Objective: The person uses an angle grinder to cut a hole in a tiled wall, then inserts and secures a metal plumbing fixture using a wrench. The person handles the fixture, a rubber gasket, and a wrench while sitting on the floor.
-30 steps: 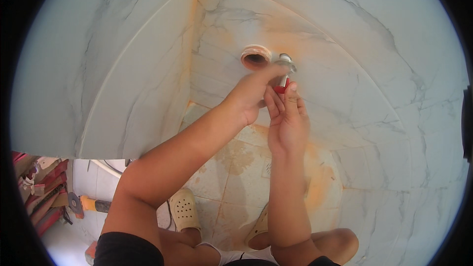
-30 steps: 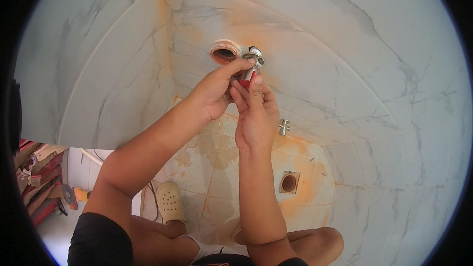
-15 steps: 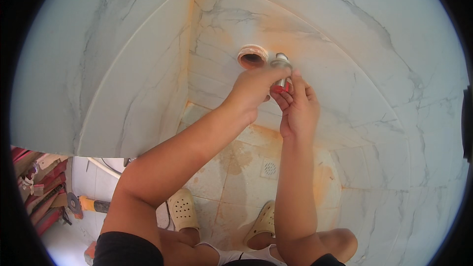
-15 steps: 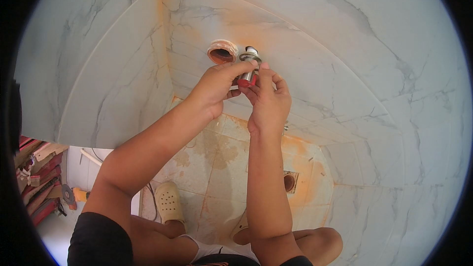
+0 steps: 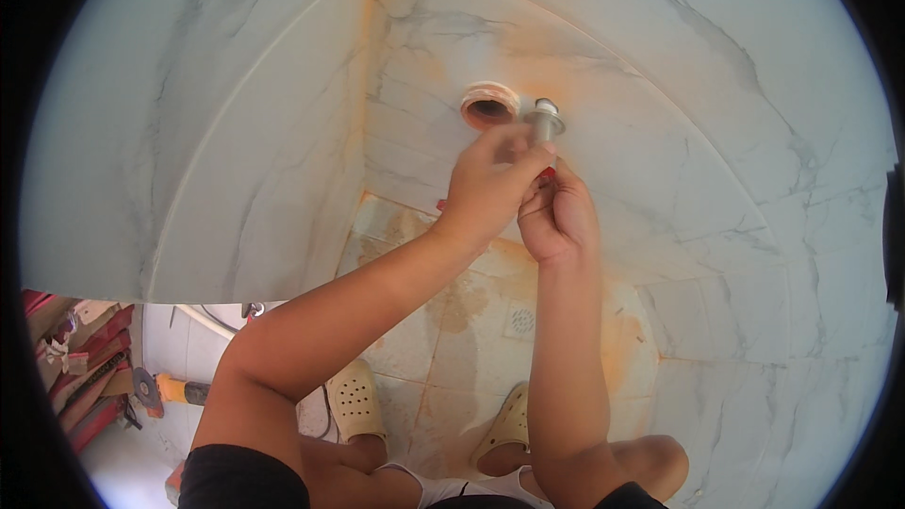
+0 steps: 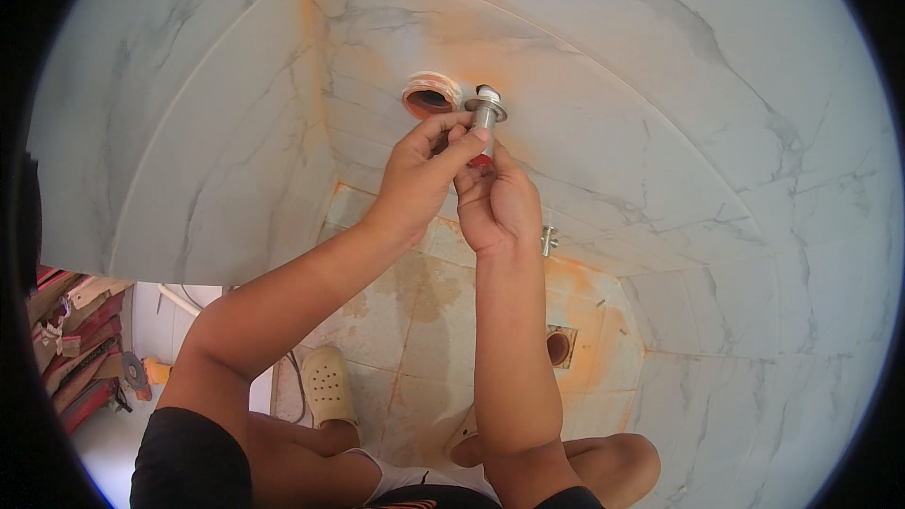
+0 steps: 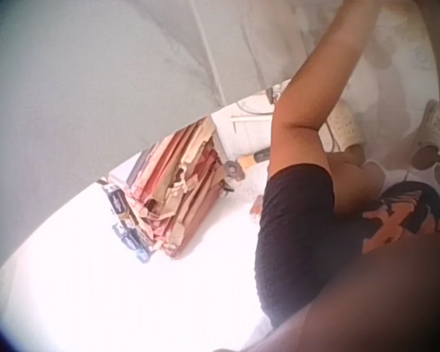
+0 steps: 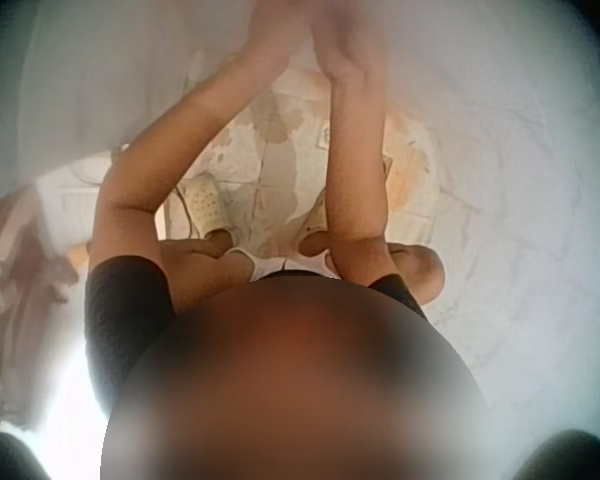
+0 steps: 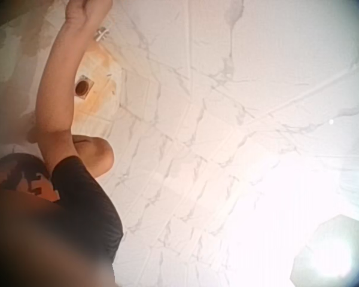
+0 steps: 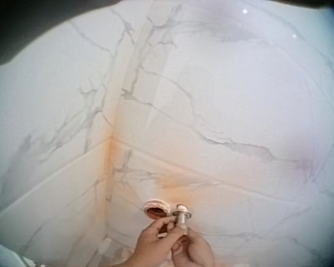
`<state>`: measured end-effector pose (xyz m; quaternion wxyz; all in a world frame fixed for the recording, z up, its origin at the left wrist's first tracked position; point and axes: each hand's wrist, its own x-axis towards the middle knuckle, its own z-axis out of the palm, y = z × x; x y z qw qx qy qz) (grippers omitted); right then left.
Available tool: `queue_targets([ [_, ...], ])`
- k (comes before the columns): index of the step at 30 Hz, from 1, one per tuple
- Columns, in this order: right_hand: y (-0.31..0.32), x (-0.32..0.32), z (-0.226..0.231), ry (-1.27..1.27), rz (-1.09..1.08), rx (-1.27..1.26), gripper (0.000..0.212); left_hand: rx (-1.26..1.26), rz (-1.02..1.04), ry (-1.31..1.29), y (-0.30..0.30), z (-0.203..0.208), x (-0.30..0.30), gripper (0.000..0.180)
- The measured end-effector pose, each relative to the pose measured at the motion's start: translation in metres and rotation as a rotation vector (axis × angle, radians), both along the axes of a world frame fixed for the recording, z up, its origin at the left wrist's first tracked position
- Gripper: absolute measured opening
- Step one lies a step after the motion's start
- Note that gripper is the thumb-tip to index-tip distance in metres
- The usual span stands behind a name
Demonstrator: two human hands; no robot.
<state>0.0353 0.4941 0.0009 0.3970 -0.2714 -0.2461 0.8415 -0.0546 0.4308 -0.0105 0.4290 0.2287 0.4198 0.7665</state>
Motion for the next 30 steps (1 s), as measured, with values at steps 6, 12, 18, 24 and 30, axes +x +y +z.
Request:
queue_targets([
  [6, -0.011, 0.004, 0.011, -0.272, -0.04, 0.127, 0.039, 0.002, -0.086, -0.058, -0.005, 0.011, -0.006, 0.04],
  [12, -0.016, 0.004, 0.022, -0.323, -0.042, 0.324, 0.044, 0.001, -0.09, -0.034, -0.004, 0.011, -0.013, 0.04],
  [18, -0.011, 0.001, 0.026, -0.369, -0.072, 0.346, 0.033, 0.055, -0.069, 0.004, -0.003, -0.003, -0.013, 0.042],
  [24, -0.007, -0.001, 0.024, -0.268, 0.0, 0.269, 0.032, 0.041, 0.078, 0.261, -0.004, -0.011, 0.001, 0.06],
  [30, -0.01, -0.004, 0.023, -0.13, 0.011, 0.116, 0.03, 0.0, 0.217, 0.269, -0.01, -0.01, 0.012, 0.066],
])
